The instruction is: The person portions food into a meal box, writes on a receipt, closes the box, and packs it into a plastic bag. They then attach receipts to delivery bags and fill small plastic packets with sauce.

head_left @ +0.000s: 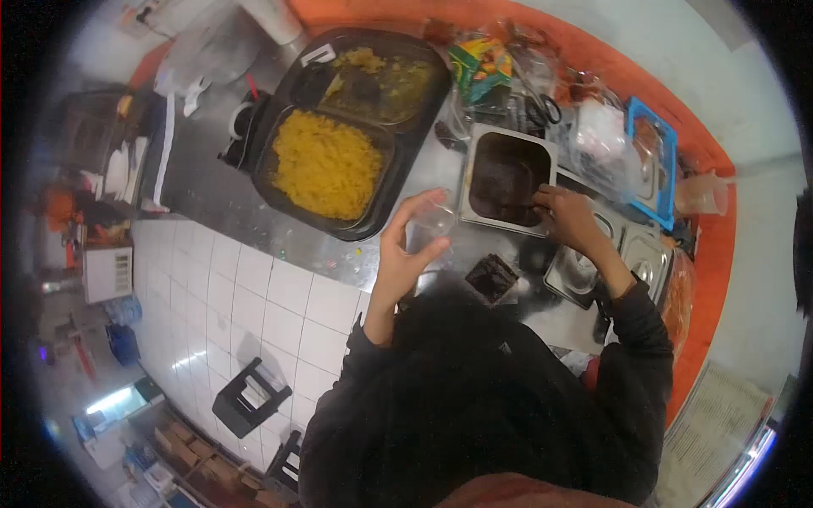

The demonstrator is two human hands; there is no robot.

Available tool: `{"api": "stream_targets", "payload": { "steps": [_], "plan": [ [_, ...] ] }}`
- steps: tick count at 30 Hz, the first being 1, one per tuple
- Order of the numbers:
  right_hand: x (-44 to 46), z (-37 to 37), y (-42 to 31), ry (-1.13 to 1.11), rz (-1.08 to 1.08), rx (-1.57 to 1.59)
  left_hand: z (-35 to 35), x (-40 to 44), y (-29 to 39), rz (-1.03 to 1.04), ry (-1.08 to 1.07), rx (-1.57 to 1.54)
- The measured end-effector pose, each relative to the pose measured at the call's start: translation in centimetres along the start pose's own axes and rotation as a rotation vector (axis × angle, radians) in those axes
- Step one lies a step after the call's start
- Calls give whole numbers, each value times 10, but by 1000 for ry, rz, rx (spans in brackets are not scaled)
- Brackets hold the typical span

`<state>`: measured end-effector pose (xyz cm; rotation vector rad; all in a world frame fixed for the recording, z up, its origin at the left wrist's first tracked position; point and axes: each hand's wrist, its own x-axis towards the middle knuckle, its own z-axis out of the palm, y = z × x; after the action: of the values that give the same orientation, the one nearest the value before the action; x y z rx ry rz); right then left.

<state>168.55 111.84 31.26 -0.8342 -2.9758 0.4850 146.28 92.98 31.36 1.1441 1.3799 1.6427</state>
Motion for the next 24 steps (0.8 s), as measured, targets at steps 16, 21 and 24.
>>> {"api": "stream_targets", "payload": {
  "steps": [16,21,24],
  "plan": [
    [-58,-5,6,96,495,1132,36,28,19,71,68,-38],
    [-76,1,-20,382,544,1146,48,42,2,112,64,150],
    [-84,10,-33,518,580,1123,59,50,-8,118,68,319]
  ]
}}
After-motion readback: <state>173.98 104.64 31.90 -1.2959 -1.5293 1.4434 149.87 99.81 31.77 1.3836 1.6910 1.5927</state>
